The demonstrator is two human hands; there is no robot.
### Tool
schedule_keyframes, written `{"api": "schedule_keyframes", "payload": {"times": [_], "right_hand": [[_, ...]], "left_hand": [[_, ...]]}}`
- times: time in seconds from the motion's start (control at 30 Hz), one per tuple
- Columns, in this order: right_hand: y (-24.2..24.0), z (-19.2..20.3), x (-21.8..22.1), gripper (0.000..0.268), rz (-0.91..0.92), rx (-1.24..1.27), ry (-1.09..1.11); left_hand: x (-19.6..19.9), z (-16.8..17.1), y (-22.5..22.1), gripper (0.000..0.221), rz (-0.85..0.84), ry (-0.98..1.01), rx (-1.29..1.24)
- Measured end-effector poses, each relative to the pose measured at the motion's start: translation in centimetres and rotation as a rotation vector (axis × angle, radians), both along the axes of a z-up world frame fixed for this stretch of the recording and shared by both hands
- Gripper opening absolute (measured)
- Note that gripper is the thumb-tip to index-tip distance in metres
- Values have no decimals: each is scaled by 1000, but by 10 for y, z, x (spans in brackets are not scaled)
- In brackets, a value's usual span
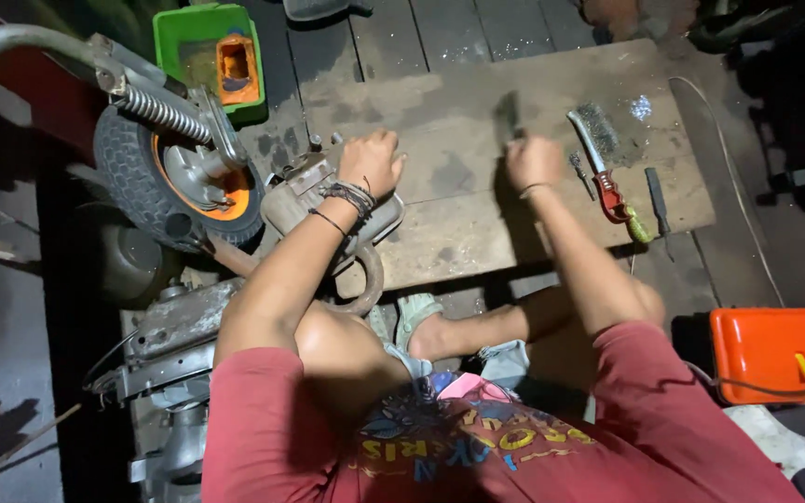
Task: Cleaning a motorcycle exhaust component using a scraper and wire brush
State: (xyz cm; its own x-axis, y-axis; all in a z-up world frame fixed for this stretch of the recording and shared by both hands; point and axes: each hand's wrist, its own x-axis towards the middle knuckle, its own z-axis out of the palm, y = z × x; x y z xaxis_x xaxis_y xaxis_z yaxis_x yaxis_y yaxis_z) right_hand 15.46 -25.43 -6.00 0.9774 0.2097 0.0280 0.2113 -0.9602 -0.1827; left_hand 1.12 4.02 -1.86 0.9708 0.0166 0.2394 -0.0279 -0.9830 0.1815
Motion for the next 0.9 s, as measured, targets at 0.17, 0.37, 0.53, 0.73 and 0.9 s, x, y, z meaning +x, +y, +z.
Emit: {"api": "schedule_keyframes", "payload": {"times": [0.17,0.37,0.53,0.73,0.9], "right_hand": [[83,46,-116,29,392,223,161],[68,31,-78,29,428,72,256],[1,9,-1,34,28,64,158],[61,23,-65,32,243,176,103],[96,25,-96,37,533,43,213]], "left_hand": [[7,20,7,24,114,-40,58],[-7,16,10,27,122,33,102],[-3,4,14,27,106,23,148],[12,3,3,29,92,-20,143],[7,9,-1,29,79,-55,169]]}}
